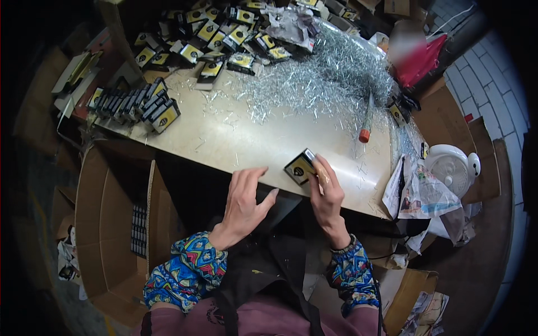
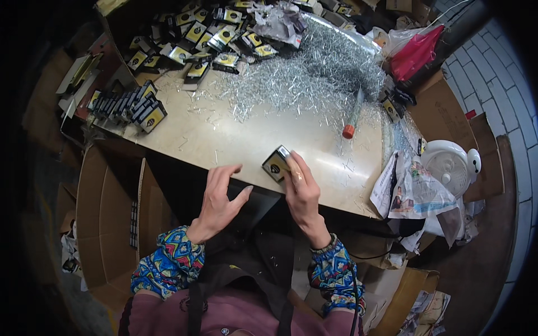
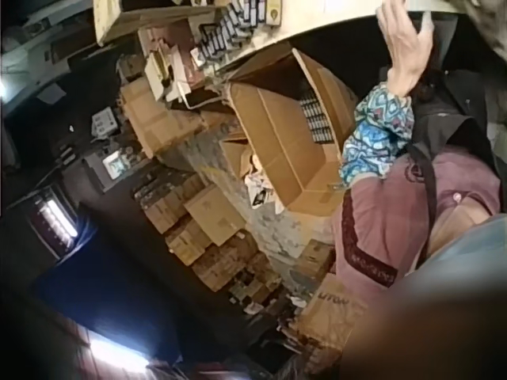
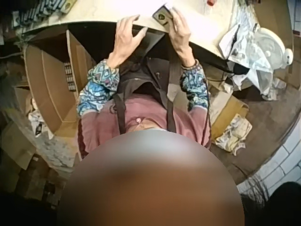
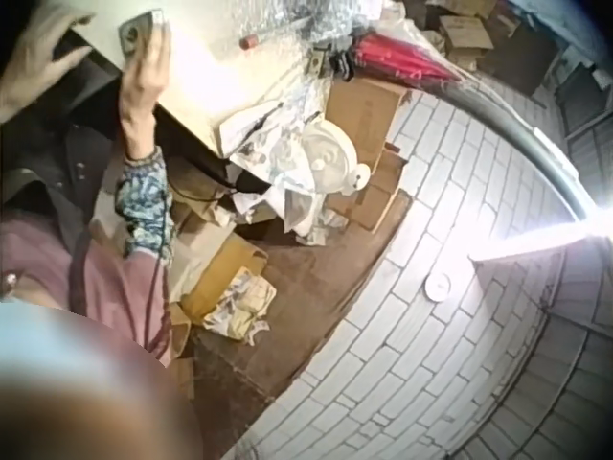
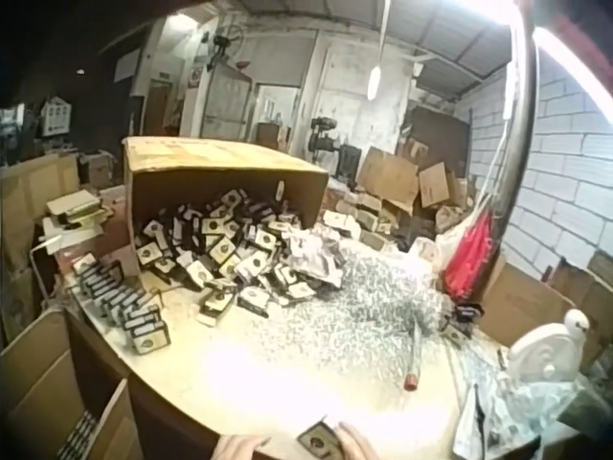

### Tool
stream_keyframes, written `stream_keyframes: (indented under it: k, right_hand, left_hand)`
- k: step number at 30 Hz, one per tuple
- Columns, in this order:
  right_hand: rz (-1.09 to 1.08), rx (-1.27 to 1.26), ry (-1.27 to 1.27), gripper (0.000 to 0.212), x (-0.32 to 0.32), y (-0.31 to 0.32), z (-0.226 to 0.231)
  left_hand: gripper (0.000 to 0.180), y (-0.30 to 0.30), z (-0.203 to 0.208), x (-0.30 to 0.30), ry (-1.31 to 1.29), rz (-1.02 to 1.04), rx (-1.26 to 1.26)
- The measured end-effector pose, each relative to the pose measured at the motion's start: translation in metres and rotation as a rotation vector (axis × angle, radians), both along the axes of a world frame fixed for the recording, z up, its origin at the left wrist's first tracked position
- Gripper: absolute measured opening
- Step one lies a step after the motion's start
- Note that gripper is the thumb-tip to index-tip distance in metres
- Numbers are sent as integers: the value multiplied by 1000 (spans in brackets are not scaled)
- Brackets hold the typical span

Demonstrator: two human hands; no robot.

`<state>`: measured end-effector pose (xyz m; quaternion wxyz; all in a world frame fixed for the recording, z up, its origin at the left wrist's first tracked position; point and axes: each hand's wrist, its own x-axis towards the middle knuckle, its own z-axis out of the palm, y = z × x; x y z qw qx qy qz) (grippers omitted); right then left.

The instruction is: Packaging small items from a workbench into boxes and organizing them.

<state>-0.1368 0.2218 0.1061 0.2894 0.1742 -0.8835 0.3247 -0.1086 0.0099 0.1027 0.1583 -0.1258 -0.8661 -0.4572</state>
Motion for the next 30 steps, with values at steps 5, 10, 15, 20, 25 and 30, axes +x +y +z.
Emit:
stream_keyframes:
  k: [5, 10, 15, 20, 25, 30]
  right_hand:
    - [-33, -85, 25, 27, -19, -5, -6]
    - [172, -487, -275, 30, -30, -61, -5]
    - [203, -40, -202, 31, -94, -55, -8]
    - [-150, 451, 38, 28, -177, -84, -23]
    - [22, 350, -99, 28, -174, -57, -40]
    - [-28, 372, -151, 36, -147, 19, -30]
  left_hand:
    - [38, -2, -10, -20, 74, 55, 50]
    - [34, -3, -7, -65, -5, -9, 157]
    - [33, -124, 25, -104, 262, 479, -625]
    - [32, -166, 51, -205, 385, 200, -811]
    - [41, -170, 34, -275, 350, -107, -1381]
    - [52, -150, 61, -299, 20, -291, -1221]
